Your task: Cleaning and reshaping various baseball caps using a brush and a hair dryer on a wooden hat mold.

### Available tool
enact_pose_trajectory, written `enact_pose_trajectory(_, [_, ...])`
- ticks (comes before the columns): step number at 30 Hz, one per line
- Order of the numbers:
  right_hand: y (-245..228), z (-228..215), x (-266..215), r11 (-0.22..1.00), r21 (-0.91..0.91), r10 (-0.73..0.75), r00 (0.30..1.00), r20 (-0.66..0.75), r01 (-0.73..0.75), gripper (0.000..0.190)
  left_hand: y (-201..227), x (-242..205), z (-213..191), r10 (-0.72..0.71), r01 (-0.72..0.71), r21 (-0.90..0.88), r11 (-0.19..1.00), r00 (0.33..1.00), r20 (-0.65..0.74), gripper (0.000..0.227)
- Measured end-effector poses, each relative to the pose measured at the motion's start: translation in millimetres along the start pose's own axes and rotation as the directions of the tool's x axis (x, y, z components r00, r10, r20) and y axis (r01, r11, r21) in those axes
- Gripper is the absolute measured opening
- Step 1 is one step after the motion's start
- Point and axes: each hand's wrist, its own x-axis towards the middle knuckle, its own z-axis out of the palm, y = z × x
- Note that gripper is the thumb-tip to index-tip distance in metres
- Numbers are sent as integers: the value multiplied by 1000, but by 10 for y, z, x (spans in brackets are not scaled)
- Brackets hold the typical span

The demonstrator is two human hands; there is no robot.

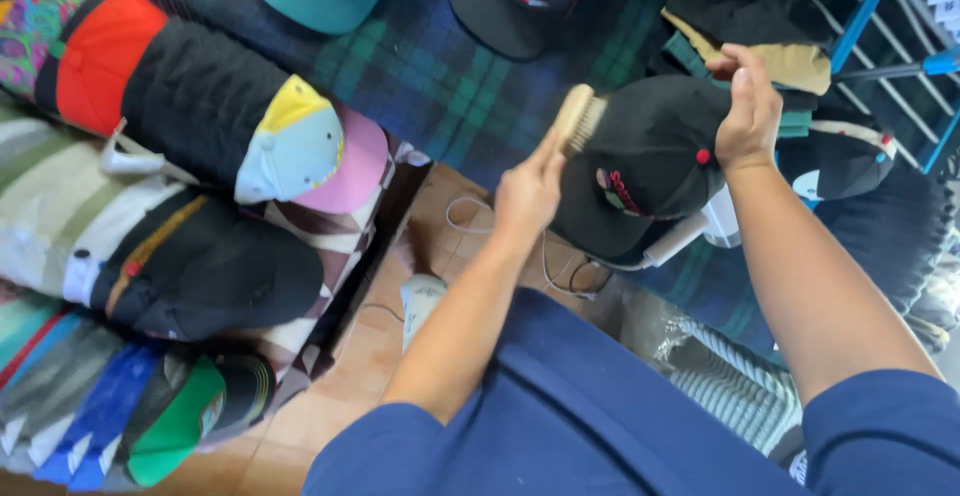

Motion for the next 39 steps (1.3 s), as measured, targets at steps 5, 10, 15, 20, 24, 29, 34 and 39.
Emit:
enact_pose_trajectory(5, [79, -35, -5, 997, 33, -64, 998, 27, 63, 47, 341, -166, 111, 259, -259, -13, 966, 966, 16, 41])
enact_pose_trajectory(10, [145, -67, -54, 991, 119, -60, 996, -61, 67, 51, 252, 211, 123, 194, -172, 215, 961, 977, -87, 41])
enact_pose_trajectory(15, [465, -72, -101, 953, 295, -22, 985, -171, 73, 53, 817, -128, 354, 484, -421, 410, 809, 873, -57, 37])
enact_pose_trajectory(20, [650, -44, -178, 892, 440, -16, 980, -199, 104, 53, 741, -39, 389, 402, -129, 765, 631, 898, -181, 41])
enact_pose_trajectory(24, [570, -36, -90, 856, 412, -241, 946, -216, 312, 44, 773, -59, 590, 378, -75, 689, 721, 876, -300, 37])
enact_pose_trajectory(29, [378, -142, -144, 916, 181, -337, 931, -138, 358, 44, 414, -254, 771, -20, 85, 136, 987, 907, -421, 44])
enact_pose_trajectory(34, [133, -268, -161, 794, 93, -605, 796, 30, 600, 37, 215, -813, 970, -50, 97, 54, 994, 832, -553, 44])
enact_pose_trajectory(39, [198, -202, -87, 690, -15, -700, 672, 244, 724, 35, 267, -1477, 1659, -24, -110, -161, 981, 751, -660, 43])
